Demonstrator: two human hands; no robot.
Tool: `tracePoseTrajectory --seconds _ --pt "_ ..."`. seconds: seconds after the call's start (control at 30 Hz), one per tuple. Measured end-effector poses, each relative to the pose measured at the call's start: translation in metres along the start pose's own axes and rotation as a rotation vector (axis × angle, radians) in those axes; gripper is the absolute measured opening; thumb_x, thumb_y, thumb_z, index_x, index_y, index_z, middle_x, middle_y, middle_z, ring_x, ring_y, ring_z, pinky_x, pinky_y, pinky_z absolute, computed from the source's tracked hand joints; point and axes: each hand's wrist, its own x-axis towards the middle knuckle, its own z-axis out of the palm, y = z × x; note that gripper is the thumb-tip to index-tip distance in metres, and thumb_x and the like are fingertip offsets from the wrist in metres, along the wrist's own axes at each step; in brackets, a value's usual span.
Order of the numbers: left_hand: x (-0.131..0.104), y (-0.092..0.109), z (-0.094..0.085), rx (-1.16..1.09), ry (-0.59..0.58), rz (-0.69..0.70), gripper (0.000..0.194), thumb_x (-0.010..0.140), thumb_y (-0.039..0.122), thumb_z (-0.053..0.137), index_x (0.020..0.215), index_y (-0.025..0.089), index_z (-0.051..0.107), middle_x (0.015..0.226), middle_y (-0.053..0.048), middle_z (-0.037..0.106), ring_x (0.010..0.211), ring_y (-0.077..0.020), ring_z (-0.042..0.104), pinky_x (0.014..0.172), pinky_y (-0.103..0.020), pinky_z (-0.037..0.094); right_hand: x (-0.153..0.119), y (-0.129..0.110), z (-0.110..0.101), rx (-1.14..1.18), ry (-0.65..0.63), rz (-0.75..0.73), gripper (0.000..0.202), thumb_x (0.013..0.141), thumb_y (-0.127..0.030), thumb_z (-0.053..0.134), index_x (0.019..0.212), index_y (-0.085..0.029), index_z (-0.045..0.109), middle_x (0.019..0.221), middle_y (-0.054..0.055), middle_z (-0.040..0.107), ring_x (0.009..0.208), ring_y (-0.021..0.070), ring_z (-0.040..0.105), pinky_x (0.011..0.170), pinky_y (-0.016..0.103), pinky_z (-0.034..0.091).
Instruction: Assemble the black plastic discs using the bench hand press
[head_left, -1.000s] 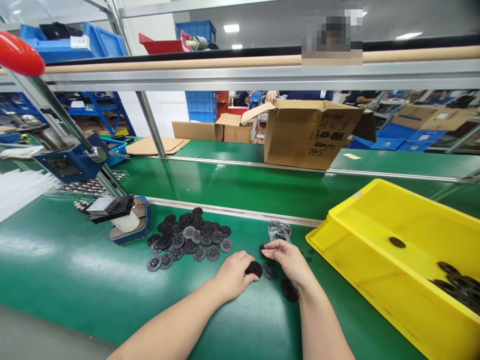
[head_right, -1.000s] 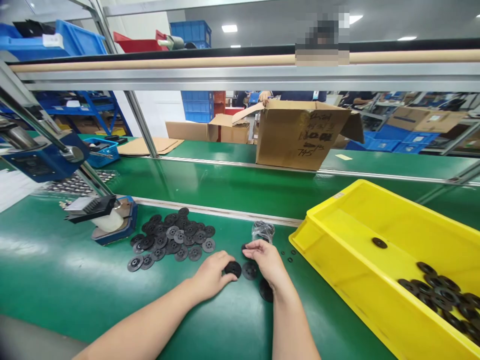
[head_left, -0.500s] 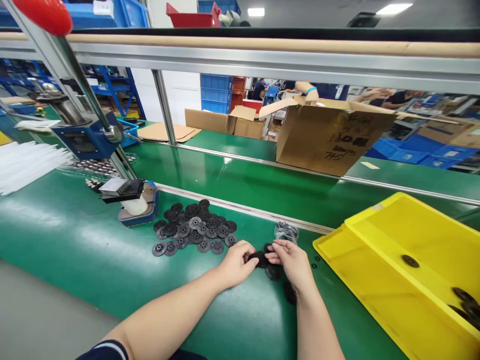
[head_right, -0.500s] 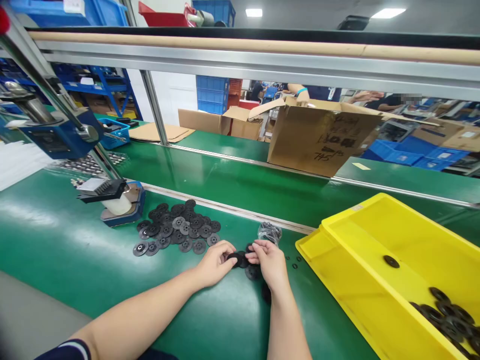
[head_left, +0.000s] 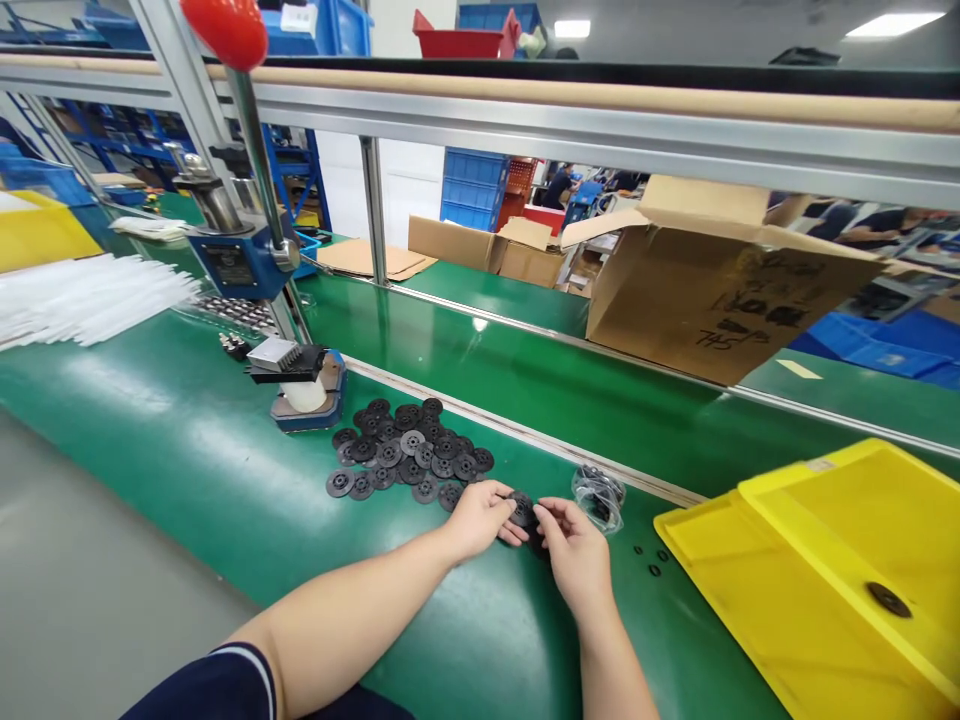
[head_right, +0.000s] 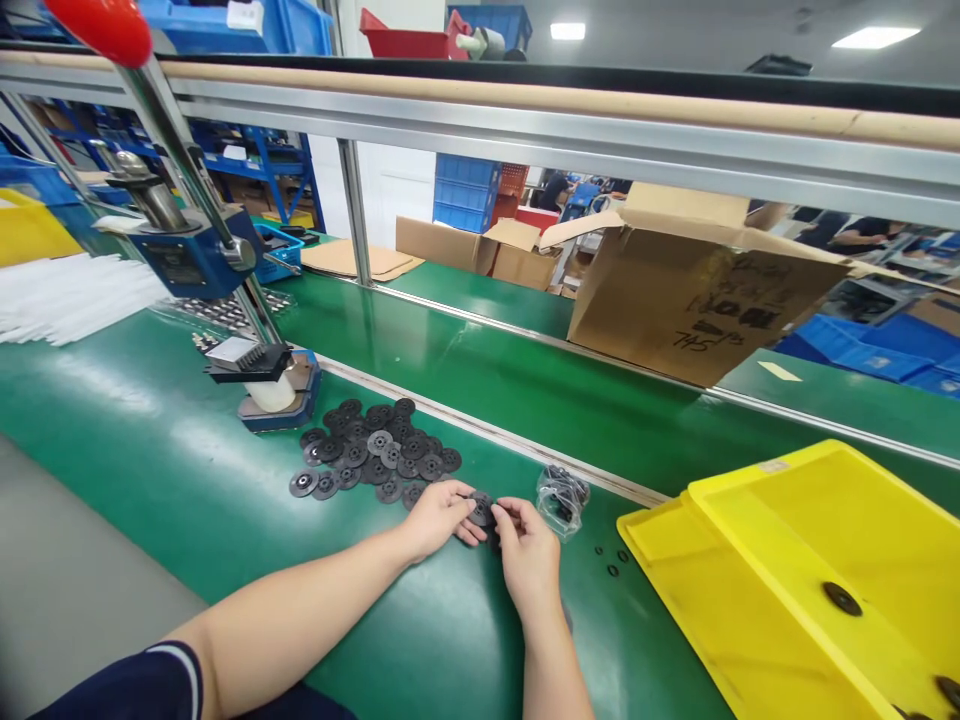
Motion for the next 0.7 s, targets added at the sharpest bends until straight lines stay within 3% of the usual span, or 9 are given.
tracePoseTrajectory --seconds 0.17,0.3,0.47,0.53,0.7 --pt "0.001 -0.0017 -0.0009 -0.006 -0.017 -0.003 0.057 0.065 0.055 0.073 0.095 0.012 0.05 0.06 -0.002 0.063 0.053 -0.0207 0.067 0.053 -0.033 0.054 -0.0004 0.0 0.0071 -0.086 0.038 -0.091 0.035 0.082 -0.047 0.062 0.104 -0.021 0.067 0.096 0.009 0.07 0.08 0.0223 0.064 0.079 0.036 0.052" --pt "-0.0001 0.0002 -0.0011 -0.02 -0.031 0.002 0.059 0.063 0.057 0.074 0.094 0.012 0.051 0.062 -0.003 0.065 0.054 -0.0187 0.067 0.055 -0.033 0.054 0.002 -0.0028 0.0096 -0.093 0.02 -0.162 0.027 0.078 -0.046 0.064 0.089 -0.023 0.072 0.104 0.009 0.066 0.099 0.0253 0.059 0.094 0.039 0.045" --pt "-0.0005 -0.0002 -0.001 -0.023 -0.041 0.009 0.058 0.064 0.058 0.074 0.092 0.011 0.052 0.059 -0.002 0.063 0.052 -0.0172 0.066 0.056 -0.031 0.054 0.0051 -0.0023 0.0092 -0.046 -0.029 -0.124 0.026 0.071 -0.044 0.071 0.085 -0.022 0.073 0.11 0.01 0.062 0.094 0.0252 0.059 0.077 0.036 0.049" --pt "-0.0002 0.0004 -0.0011 -0.02 -0.052 0.012 0.057 0.065 0.058 0.073 0.09 0.011 0.053 0.058 -0.002 0.063 0.052 -0.017 0.065 0.054 -0.03 0.053 0.0055 -0.0005 0.0088 -0.004 -0.053 -0.101 0.027 0.071 -0.045 0.073 0.084 -0.021 0.073 0.111 0.01 0.062 0.097 0.0255 0.059 0.078 0.035 0.049" --pt "-0.0023 0.0065 -0.0012 0.0 -0.078 0.029 0.055 0.064 0.056 0.075 0.087 0.012 0.053 0.058 -0.003 0.064 0.049 -0.016 0.064 0.048 -0.026 0.051 0.0041 0.002 0.0114 0.145 -0.117 -0.051 0.041 0.07 -0.051 0.074 0.092 -0.018 0.064 0.087 0.007 0.066 0.079 0.0204 0.062 0.071 0.033 0.053"
